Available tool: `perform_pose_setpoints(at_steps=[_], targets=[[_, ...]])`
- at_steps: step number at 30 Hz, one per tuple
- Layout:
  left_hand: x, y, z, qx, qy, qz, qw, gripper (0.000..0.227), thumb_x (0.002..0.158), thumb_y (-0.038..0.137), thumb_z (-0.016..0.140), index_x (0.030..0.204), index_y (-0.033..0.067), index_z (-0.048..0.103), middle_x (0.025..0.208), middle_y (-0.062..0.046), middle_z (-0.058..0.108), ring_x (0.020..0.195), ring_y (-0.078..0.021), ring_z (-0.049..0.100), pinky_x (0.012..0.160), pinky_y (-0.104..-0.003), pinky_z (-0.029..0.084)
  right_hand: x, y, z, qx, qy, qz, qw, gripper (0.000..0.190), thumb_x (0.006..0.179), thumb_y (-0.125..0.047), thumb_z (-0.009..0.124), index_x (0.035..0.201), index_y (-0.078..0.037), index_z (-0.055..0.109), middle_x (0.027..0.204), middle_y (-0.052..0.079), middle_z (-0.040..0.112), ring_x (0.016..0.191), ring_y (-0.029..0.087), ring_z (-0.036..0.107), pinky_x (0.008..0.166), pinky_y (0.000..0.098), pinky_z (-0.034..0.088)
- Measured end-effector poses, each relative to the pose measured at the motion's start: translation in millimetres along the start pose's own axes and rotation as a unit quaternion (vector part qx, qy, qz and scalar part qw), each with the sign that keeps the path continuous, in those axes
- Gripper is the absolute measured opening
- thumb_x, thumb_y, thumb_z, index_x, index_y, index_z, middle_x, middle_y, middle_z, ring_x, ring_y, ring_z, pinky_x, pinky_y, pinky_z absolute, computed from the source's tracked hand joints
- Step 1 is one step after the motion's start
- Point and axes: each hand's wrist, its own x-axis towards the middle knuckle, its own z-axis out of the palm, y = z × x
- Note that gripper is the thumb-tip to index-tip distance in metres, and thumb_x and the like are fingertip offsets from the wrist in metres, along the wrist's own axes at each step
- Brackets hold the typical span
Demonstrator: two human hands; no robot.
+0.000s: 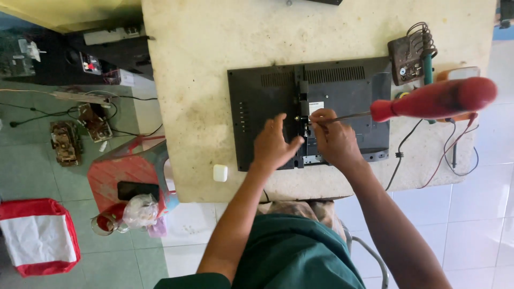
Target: The person flips a television onto its back and uses a screwdriver to remove screws from the stand. They detach the stand from the television and place it on the table.
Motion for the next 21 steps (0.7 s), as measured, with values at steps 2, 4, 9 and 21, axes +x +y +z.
perform_pose_setpoints(at_steps=[2, 4, 9, 21], targets=[[-5.1, -9.2, 30.7, 0.005, -0.027, -0.029, 0.999, 0.089, 0.081, 0.055, 0.073, 0.147, 0.0037, 0.044, 0.117, -0.029, 0.061, 0.09, -0.0476, 0.073, 0.068, -0.056, 0.062, 0.2, 1.4, 0.0, 0.022, 0.001, 0.005, 1.0, 0.015, 0.098, -0.004, 0.069, 0.111, -0.01, 0.064, 0.083, 0.016, 0.077, 0.074, 0.037, 0.075, 0.064, 0.0462, 0.06], [-2.7, -8.0, 51.1, 0.016, -0.027, -0.059, 0.998, 0.103, 0.081, 0.066, 0.067, 0.153, -0.0005, 0.035, 0.119, -0.029, 0.057, 0.088, -0.0458, 0.074, 0.065, -0.054, 0.064, -2.2, 19.4, 4.0, 0.025, 0.009, 0.016, 0.999, 0.009, 0.1, -0.01, 0.071, 0.104, -0.012, 0.064, 0.087, 0.011, 0.078, 0.08, 0.032, 0.076, 0.066, 0.0431, 0.061], [7.5, -22.3, 109.0, 0.098, 0.102, -0.015, 0.99, 0.09, 0.083, 0.055, 0.07, 0.149, 0.0005, 0.045, 0.1, -0.012, 0.054, 0.062, -0.0316, 0.071, 0.047, -0.044, 0.061, 6.3, -7.8, -28.6, 0.116, 0.063, -0.018, 0.991, 0.011, 0.098, 0.002, 0.07, 0.098, -0.006, 0.063, 0.098, 0.017, 0.078, 0.089, 0.033, 0.076, 0.069, 0.0409, 0.063], [10.0, -31.7, 133.6, 0.166, 0.201, 0.006, 0.965, 0.073, 0.085, 0.046, 0.062, 0.145, 0.0066, 0.056, 0.084, -0.001, 0.052, 0.048, -0.0218, 0.066, 0.042, -0.035, 0.057, 61.1, 23.1, -24.6, 0.202, 0.083, -0.051, 0.975, 0.016, 0.1, 0.009, 0.068, 0.104, 0.002, 0.053, 0.103, 0.026, 0.076, 0.09, 0.036, 0.076, 0.072, 0.041, 0.064]])
